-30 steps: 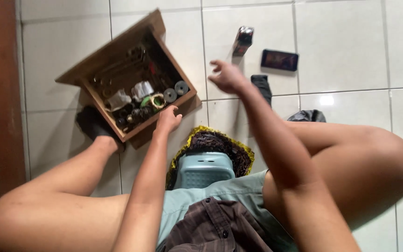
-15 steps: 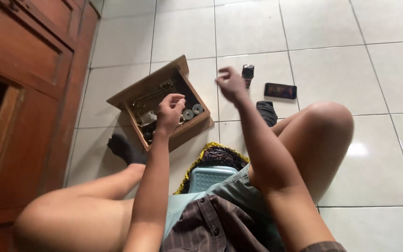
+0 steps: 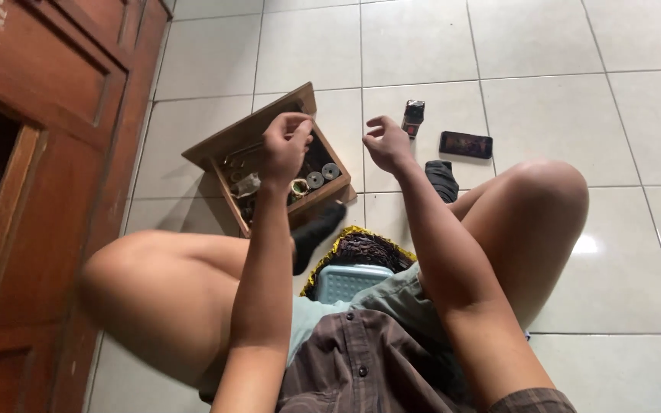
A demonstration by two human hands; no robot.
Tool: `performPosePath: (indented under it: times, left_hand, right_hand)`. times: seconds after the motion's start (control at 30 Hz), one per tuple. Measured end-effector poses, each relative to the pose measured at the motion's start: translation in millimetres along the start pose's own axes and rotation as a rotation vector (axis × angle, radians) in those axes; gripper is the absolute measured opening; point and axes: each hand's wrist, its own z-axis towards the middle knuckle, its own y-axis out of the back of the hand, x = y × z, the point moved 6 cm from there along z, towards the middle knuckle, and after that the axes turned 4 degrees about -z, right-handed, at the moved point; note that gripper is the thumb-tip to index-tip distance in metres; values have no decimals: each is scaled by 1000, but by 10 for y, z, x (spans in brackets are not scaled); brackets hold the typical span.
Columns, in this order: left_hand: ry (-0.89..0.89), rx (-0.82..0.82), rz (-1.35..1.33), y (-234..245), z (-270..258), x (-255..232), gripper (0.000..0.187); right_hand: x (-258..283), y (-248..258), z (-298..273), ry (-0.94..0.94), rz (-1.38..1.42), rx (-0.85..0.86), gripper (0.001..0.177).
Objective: The person sits on a small stool and organizes items inside a wooden drawer. They handle copper wire coils, a small box, and a black plastic bag, placing them into the drawer among other tools and hardware.
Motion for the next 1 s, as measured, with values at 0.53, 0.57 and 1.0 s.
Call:
performPosePath:
  times: [0.53,0.57,1.0]
  left_hand:
    - [-168,726,220,-2387,504,-110,27]
    - [-112,799,199,-2447,405,-162,28]
    - [-122,1168,122,-3330,-40,-191,22]
  right_hand:
    - [-830,1305,-394,-186,149,-350,42]
    - [-835,1368,-497,-240,201,-381,38]
    - [-628,2349,-1826,-552,32,-643,27]
